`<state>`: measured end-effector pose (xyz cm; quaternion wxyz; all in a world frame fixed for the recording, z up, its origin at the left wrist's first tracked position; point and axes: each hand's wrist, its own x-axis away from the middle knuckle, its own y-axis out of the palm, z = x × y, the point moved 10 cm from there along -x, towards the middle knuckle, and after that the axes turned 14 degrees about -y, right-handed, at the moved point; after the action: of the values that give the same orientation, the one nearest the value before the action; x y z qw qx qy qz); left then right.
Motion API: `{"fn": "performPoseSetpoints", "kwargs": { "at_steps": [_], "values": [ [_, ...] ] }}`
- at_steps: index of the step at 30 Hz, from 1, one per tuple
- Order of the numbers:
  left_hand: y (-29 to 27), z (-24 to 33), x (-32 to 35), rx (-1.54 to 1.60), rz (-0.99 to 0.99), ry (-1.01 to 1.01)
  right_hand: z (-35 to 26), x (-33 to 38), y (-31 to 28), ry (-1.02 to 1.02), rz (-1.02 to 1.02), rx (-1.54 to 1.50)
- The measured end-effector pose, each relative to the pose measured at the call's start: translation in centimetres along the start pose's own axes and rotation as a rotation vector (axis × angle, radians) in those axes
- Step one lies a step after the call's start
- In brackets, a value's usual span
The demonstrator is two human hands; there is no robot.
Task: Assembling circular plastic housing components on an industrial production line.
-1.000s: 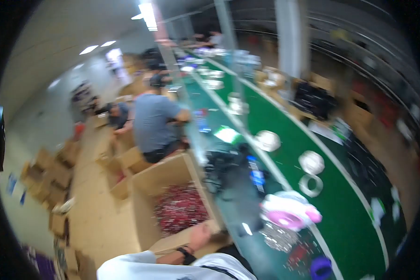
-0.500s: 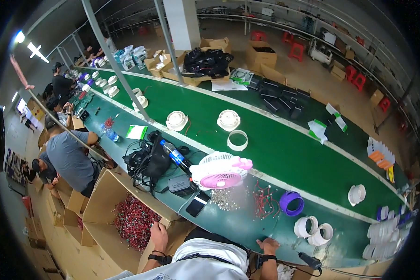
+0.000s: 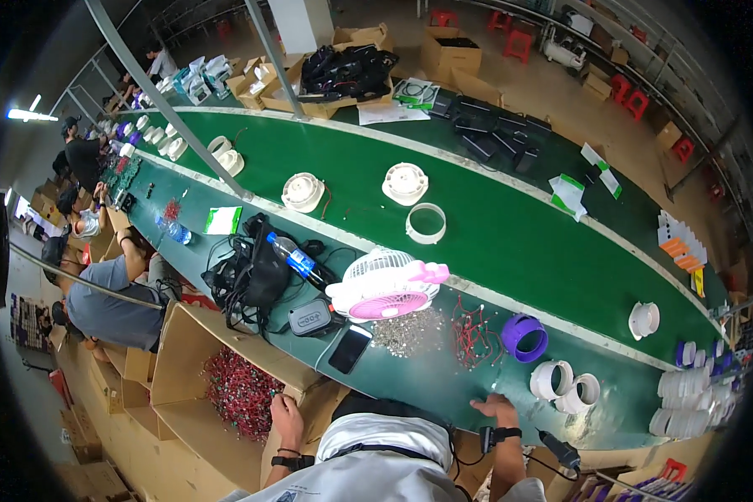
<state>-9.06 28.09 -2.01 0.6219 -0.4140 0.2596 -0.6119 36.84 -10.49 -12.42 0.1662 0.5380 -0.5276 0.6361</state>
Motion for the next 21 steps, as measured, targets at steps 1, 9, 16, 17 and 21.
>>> {"fn": "performPoseSetpoints", "kwargs": {
  "at_steps": [1, 9, 16, 17, 21],
  "values": [
    [-0.1, -0.1, -0.1, 0.008, 0.028, 0.029, -1.0, -0.4, -2.0, -0.121, 0.027, -0.002],
    [-0.2, 0.2, 0.2, 0.044, -0.041, 0.003, -18.1, 0.3, -29.6, -0.831, 0.894, -0.448],
    [0.2, -0.7, 0.1, 0.152, -0.074, -0.085, -25.5, -11.9, -35.5, -0.954, 0.911, -0.267],
    [0.1, -0.4, 0.2, 0.128, -0.081, -0.086, -26.1, -13.3, -35.2, -0.929, 0.863, -0.097],
    [-0.1, 0.2, 0.3, 0.049, -0.067, -0.086, -26.7, -16.5, -35.3, -0.831, 0.749, 0.136]
  ]
}}
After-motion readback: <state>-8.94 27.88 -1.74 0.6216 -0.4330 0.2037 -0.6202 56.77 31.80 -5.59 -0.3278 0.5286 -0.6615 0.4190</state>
